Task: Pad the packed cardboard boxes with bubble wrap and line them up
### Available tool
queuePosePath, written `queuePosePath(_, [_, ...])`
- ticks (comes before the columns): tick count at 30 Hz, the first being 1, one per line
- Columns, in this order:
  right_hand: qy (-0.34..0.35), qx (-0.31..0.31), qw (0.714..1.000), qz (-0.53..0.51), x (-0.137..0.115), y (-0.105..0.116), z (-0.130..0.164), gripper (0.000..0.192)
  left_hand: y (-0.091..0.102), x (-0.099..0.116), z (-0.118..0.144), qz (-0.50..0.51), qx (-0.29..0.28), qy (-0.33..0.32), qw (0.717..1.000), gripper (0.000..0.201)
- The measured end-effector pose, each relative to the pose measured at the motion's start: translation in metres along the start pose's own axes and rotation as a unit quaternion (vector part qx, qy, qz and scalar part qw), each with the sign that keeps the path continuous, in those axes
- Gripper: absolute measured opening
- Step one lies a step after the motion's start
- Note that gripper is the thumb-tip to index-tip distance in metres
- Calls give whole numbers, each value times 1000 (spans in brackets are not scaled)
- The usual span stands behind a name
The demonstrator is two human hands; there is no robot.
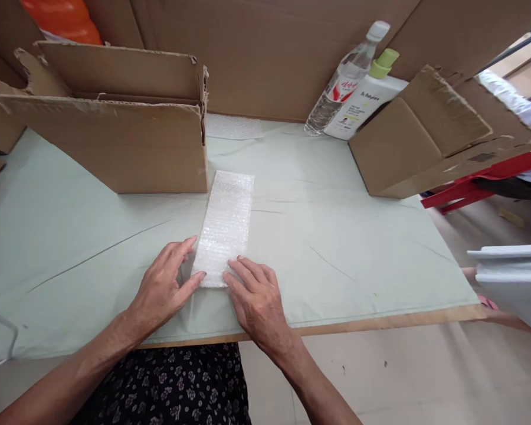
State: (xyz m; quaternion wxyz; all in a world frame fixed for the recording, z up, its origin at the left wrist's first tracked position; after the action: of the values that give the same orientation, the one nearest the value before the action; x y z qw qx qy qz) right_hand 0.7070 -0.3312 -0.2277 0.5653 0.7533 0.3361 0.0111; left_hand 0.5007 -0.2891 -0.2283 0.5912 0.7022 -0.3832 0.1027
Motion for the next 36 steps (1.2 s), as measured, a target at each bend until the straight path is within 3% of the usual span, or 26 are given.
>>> queuePosePath(4, [-24,25,995,-94,7,4,-9,24,10,5,7,39,-37,-74,996,52])
queuePosePath(8, [-121,9,976,-183,10,10,-10,20,8,2,5,50,-56,-31,997,40])
queuePosePath(10, [-134,74,977,-146,8,14,-7,24,4,0,-2,42,-48,-3,998,38])
queuePosePath(12, [-104,148,981,-73,5,17,-4,32,-1,-1,-11,25,-51,12,998,39])
queuePosePath(13, [-77,156,984,-42,3,16,-3,34,-3,-2,-15,15,-55,16,998,39])
queuePosePath(16, [-4,73,997,9,-1,6,-7,32,-7,-1,-22,-12,-57,16,998,39])
queuePosePath(18, [17,33,999,21,0,0,-12,26,-5,1,-20,-21,-26,9,999,38])
queuePosePath(21, [19,39,999,-9,3,0,-20,23,5,4,-10,-3,10,-27,1000,37])
queuePosePath(26, [-40,-38,986,-156,4,7,-18,25,19,6,5,49,-45,-73,995,37])
queuePosePath(31, [-48,60,996,-35,-3,13,-13,25,11,0,-3,-15,-37,-31,999,31])
queuePosePath(36, [14,3,1000,24,-11,5,-17,24,6,-2,-12,-54,-9,-20,998,29])
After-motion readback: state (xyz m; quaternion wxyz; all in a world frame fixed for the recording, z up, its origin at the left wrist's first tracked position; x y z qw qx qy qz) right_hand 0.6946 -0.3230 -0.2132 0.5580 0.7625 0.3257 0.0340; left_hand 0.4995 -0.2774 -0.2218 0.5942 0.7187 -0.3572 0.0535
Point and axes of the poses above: each hand's wrist, its own z-axis away from the middle knuckle, its own y-axis out of the back of the hand, x = y × z, the point moved 2 cm from there along -z, towards the middle knuckle, and after that the axes turned 4 degrees about -z, right-handed, at the moved point
